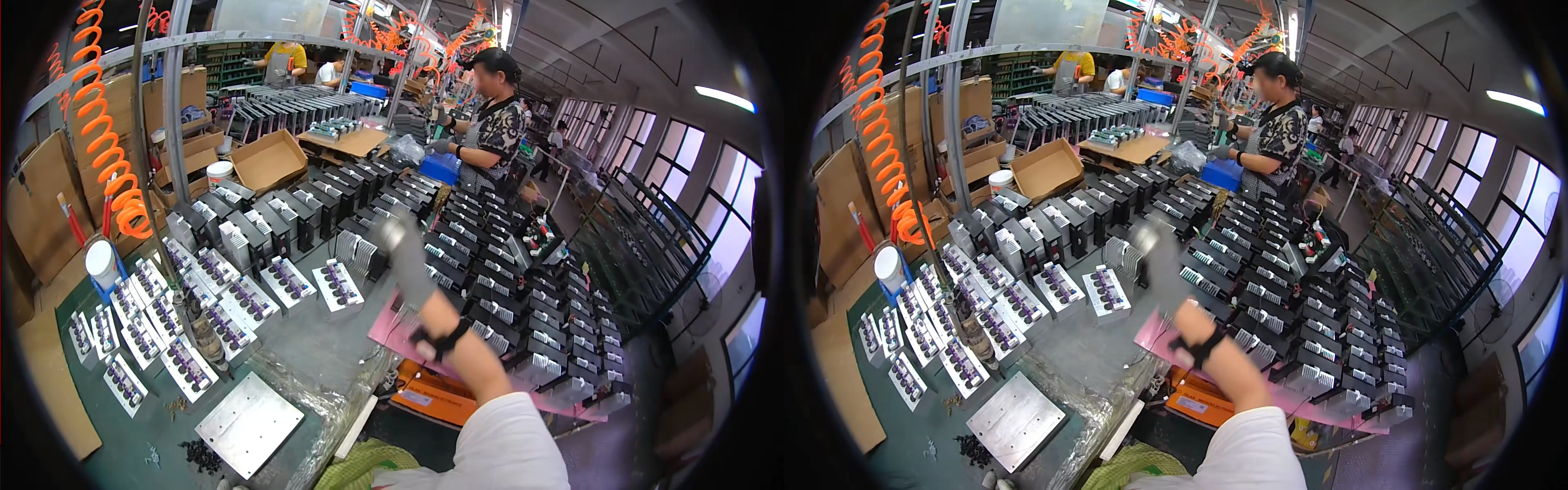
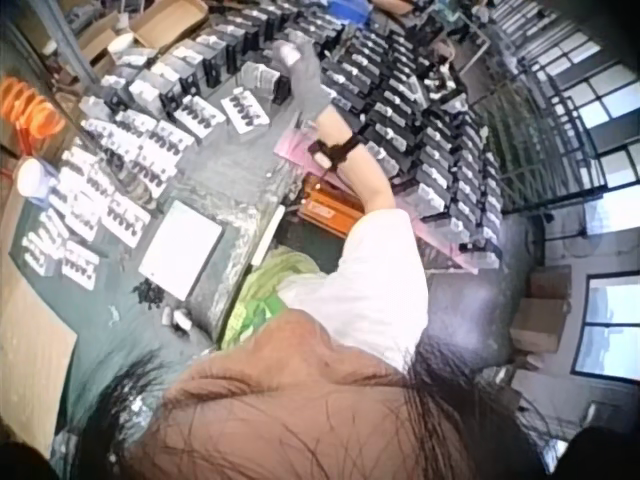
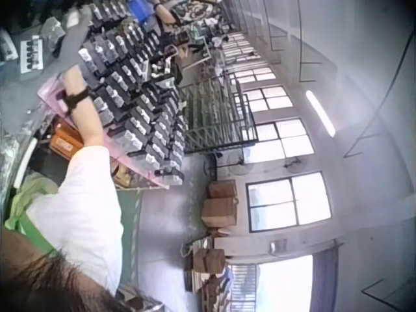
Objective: Manually assemble metal and electronic components on a factory workbench.
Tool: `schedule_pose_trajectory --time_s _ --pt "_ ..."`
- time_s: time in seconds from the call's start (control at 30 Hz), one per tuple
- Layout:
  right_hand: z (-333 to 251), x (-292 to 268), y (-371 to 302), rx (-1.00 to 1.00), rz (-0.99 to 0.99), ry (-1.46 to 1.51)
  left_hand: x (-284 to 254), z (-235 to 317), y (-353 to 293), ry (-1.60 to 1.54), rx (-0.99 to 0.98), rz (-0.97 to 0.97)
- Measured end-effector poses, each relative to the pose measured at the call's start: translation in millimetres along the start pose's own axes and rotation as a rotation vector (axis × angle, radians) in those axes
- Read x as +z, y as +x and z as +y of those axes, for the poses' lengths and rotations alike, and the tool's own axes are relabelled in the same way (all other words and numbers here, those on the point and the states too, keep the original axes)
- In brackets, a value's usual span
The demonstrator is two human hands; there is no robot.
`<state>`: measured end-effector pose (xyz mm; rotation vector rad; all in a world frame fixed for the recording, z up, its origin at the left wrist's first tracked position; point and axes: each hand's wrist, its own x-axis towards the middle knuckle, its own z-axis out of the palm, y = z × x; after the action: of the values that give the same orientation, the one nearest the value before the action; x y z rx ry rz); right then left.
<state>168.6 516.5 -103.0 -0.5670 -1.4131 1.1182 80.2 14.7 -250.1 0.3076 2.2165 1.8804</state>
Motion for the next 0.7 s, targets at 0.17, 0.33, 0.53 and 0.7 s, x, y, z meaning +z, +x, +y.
schedule_pose_trajectory --time_s 0.17,0.33,0.53,0.7 --pt "17.6 -92.5 154.8 0.063 0.150 -0.782 -0.8 3.5 -3.5 0.000 -0.013 -0.013" --pt "60.4 -170.6 213.8 0.209 0.307 -0.780 -1.6 3.9 0.5 -0.024 -0.030 -0.055" --pt "29.5 -124.3 187.3 -0.323 -0.128 -1.172 2.4 4.7 -1.4 -0.009 -0.033 -0.018" --pt "3.7 -205.9 196.4 -0.429 -0.206 -0.601 11.8 -7.6 5.6 -0.233 0.023 -0.032"
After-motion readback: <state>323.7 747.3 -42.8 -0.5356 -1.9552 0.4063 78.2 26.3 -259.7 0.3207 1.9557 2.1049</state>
